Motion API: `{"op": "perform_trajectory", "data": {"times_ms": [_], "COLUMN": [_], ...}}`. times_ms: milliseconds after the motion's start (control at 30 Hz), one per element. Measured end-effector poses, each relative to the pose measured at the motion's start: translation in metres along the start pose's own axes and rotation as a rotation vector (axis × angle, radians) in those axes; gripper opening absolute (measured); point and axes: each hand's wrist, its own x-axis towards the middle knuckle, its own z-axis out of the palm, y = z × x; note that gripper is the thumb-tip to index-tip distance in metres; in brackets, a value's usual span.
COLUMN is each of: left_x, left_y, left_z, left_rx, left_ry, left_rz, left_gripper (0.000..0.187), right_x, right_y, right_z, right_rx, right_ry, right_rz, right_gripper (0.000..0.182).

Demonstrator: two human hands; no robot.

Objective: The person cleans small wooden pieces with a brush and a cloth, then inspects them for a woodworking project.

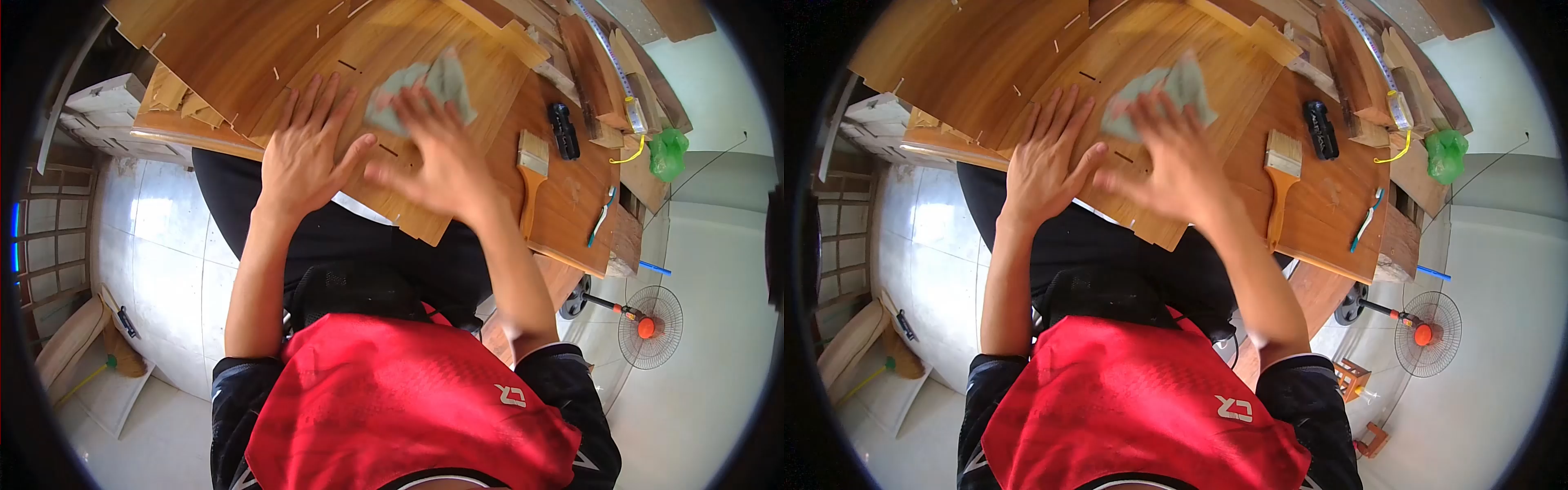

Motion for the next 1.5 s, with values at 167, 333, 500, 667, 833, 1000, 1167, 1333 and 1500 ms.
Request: {"op": "perform_trajectory", "data": {"times_ms": [167,333,500,667,833,1000,1167,1333,1500], "left_x": [-0.001,0.003,0.002,0.004,0.004,0.002,0.001,0.0,0.0], "left_y": [-0.003,0.001,0.004,0.002,0.003,0.002,0.001,0.001,0.0], "left_z": [-0.001,-0.004,-0.006,-0.005,-0.006,-0.004,-0.004,-0.003,0.001], "left_rx": [-0.004,0.019,0.028,0.022,0.014,0.021,0.041,0.032,0.014], "left_ry": [-0.053,-0.071,-0.079,-0.087,-0.092,-0.081,-0.076,-0.077,0.002], "left_rz": [0.0,0.007,-0.015,-0.01,-0.019,-0.015,-0.011,-0.024,-0.001], "left_gripper": [0.064,0.065,0.066,0.065,0.063,0.063,0.064,0.064,0.066], "right_x": [-0.062,-0.012,0.067,0.064,-0.008,-0.06,-0.078,-0.088,-0.1], "right_y": [-0.026,0.044,0.079,0.066,0.026,0.009,0.012,0.008,-0.012], "right_z": [-0.006,-0.005,0.009,0.02,0.0,-0.011,-0.013,-0.014,-0.027], "right_rx": [0.108,0.054,0.032,0.048,0.193,0.249,0.258,0.185,0.124], "right_ry": [-0.066,0.005,0.09,0.135,0.075,-0.003,-0.02,-0.019,-0.104], "right_rz": [-0.067,0.164,0.256,0.143,0.079,0.062,0.037,0.005,-0.041], "right_gripper": [0.101,0.094,0.097,0.08,0.054,0.052,0.056,0.069,0.081]}}
